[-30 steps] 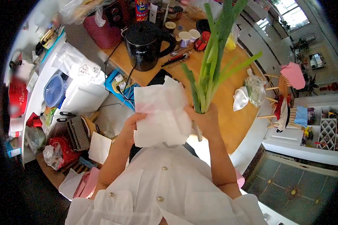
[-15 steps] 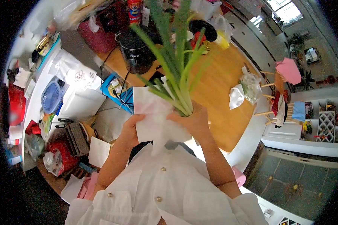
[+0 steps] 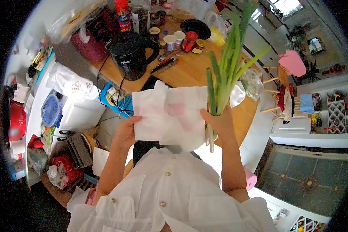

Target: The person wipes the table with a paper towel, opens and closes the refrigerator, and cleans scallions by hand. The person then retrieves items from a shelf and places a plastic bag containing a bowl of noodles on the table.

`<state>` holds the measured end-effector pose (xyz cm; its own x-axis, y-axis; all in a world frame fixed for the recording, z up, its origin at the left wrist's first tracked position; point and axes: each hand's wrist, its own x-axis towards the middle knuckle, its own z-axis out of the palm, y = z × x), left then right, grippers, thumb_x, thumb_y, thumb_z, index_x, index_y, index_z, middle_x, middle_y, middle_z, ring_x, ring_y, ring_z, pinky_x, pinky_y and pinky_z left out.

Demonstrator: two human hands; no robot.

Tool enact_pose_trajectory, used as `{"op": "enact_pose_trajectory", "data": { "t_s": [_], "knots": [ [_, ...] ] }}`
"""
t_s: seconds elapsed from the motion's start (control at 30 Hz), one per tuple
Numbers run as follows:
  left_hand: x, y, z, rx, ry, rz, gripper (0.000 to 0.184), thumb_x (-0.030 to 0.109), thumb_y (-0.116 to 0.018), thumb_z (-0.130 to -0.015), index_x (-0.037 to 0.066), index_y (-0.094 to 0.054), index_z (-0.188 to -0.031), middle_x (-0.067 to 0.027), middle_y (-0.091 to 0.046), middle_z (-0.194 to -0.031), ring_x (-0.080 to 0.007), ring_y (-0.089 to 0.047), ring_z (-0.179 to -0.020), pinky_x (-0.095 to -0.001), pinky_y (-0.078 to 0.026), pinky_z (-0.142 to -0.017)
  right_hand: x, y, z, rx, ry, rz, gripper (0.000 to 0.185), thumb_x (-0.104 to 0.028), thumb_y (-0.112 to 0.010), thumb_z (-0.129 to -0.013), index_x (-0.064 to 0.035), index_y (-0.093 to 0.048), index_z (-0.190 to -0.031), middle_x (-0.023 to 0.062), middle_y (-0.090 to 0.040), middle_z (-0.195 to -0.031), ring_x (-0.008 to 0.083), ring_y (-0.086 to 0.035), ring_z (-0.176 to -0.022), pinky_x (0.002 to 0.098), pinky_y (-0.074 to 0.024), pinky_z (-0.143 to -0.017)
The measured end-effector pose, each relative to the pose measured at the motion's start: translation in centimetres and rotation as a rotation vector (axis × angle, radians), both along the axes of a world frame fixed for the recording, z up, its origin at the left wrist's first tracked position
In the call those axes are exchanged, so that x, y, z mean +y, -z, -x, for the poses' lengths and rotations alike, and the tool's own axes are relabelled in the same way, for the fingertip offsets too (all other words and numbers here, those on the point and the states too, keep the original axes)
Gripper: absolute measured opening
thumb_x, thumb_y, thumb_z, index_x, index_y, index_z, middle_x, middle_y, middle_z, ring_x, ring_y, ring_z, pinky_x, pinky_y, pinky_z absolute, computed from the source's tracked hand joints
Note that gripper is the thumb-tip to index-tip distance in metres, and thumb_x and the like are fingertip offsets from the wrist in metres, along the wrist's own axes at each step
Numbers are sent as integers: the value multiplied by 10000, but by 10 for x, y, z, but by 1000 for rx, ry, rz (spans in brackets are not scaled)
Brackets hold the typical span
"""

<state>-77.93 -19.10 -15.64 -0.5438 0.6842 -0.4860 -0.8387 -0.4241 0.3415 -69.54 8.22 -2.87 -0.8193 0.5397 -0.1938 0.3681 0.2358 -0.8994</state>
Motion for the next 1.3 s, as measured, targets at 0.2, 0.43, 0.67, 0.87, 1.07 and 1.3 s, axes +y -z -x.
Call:
{"op": "enact_pose_trajectory", "data": {
  "t_s": [0.2, 0.43, 0.67, 0.87, 1.07, 1.3],
  "knots": [
    [23, 13, -11, -36, -8, 34, 349, 115, -508, -866, -34, -517, -1182, -145, -609, -1137, -252, -605, -1039, -395, -472, -945, 13, -2, -14, 17, -42, 51, 239, -82, -727, -688, -29, -528, -810, 32, -555, -667, 123, -553, -561, 268, -468, -507],
    [26, 9, -22, -36, -63, -25, 393, 134, -536, -884, -11, -473, -1244, -131, -573, -1202, -247, -572, -1099, -402, -451, -971, 13, -4, -10, 18, -94, 17, 215, -89, -732, -688, -28, -549, -783, 28, -560, -645, 115, -546, -555, 271, -456, -506],
    [25, 8, -33, -15, -25, 2, 438, 153, -590, -867, 22, -463, -1265, -111, -563, -1210, -246, -569, -1094, -405, -461, -956, -16, -10, 6, -154, -215, 2, 209, -117, -745, -673, -22, -579, -759, 20, -571, -623, 98, -555, -582, 267, -444, -513],
    [25, 9, -43, 192, -122, 198, 473, 111, -693, -790, 38, -501, -1216, -98, -599, -1113, -213, -589, -1017, -353, -499, -861, -35, 0, 21, -23, -288, -144, 264, -138, -743, -680, 2, -612, -862, 33, -592, -700, 116, -578, -652, 286, -474, -605],
    [39, 4, -33, 357, -339, 458, 585, 124, -802, -674, 28, -523, -1180, -91, -615, -1064, -190, -606, -945, -342, -511, -803, -49, -9, 32, -25, -380, -80, 320, -136, -739, -693, 19, -617, -944, 19, -583, -742, 104, -545, -687, 277, -455, -624],
    [44, 14, -30, 379, -474, 653, 397, 133, -806, -678, -19, -628, -999, -95, -667, -897, -196, -647, -753, -314, -533, -697, -46, 10, 36, 11, -330, -105, 269, -100, -715, -719, 28, -611, -932, 9, -594, -762, 93, -536, -685, 271, -447, -607]
  ]
}}
